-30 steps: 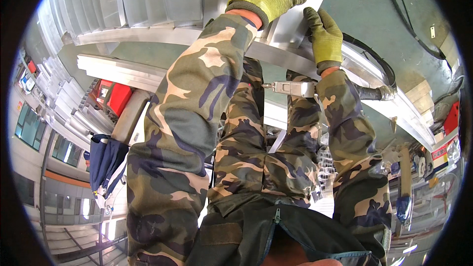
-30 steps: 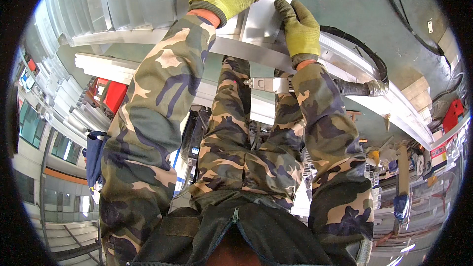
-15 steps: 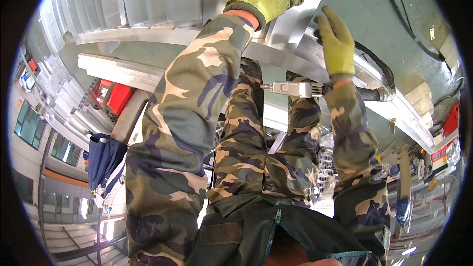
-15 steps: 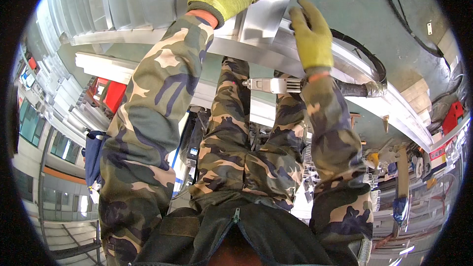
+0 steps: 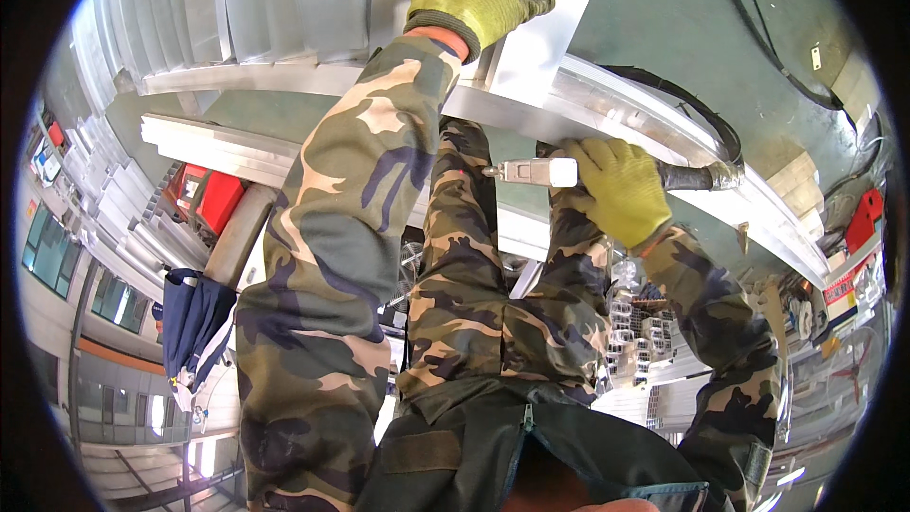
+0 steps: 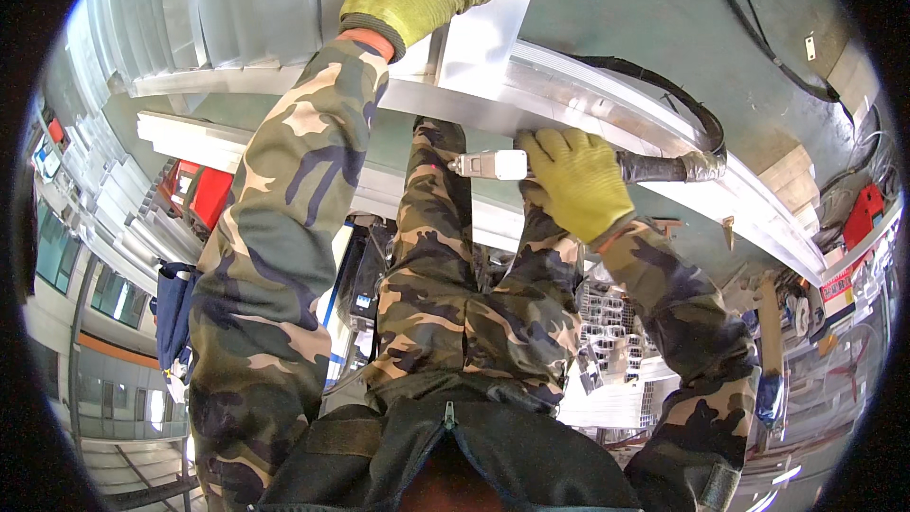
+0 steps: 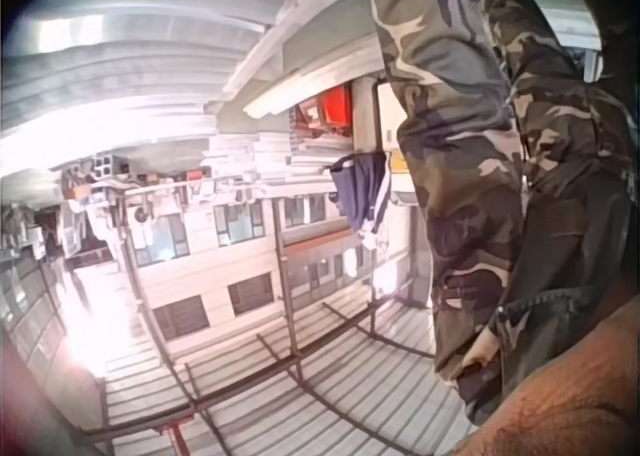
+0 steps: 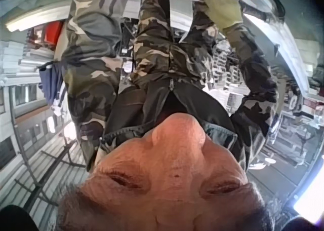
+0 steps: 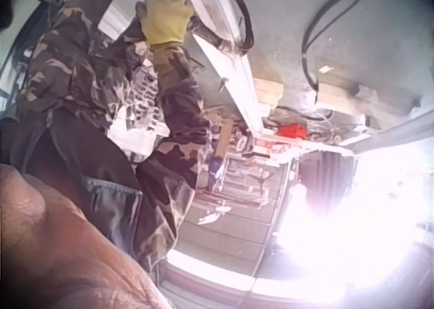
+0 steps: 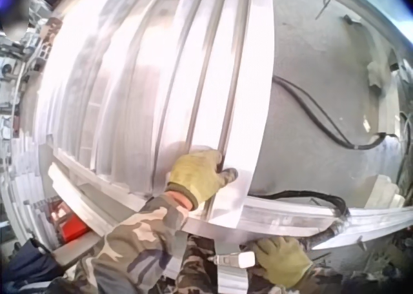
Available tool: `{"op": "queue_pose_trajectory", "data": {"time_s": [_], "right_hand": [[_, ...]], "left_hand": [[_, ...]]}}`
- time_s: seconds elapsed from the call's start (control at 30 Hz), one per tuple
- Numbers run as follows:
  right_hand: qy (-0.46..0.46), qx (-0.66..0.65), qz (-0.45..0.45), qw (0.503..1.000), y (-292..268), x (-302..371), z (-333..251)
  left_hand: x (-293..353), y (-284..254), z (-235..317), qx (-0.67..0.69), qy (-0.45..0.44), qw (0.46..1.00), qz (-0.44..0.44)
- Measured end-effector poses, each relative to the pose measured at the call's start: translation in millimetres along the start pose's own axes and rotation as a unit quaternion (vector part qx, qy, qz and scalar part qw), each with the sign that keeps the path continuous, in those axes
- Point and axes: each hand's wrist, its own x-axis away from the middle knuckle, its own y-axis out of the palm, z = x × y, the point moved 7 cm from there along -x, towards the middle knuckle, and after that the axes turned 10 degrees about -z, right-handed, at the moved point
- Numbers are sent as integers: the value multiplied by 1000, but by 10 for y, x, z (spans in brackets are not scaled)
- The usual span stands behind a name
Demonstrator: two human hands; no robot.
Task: The person welds aluminum slats onto a rectangular metal frame using a handheld welding torch. They repeatedly position slats, weld them in place, and reposition the frame to access different sides.
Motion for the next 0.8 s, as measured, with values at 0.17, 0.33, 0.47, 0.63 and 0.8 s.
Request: {"op": "queue_pose_trajectory", "data": {"time_s": [0.17,0.33,0.47,0.63,0.8], "right_hand": [[-30,31,-48,998,17,-123,25],[-135,-127,-27,982,-300,5,117],[-136,-253,-12,958,-645,296,414],[-98,-312,-76,942,-1106,445,576],[-29,-343,-34,938,-1272,476,742]], "left_hand": [[-205,266,-170,-13,-9,1000,6],[-148,246,-224,-22,-48,997,-52],[-87,174,-197,-40,-71,995,-57],[-87,166,-218,-18,-65,997,-48],[-81,177,-197,-26,-57,998,-30]]}}
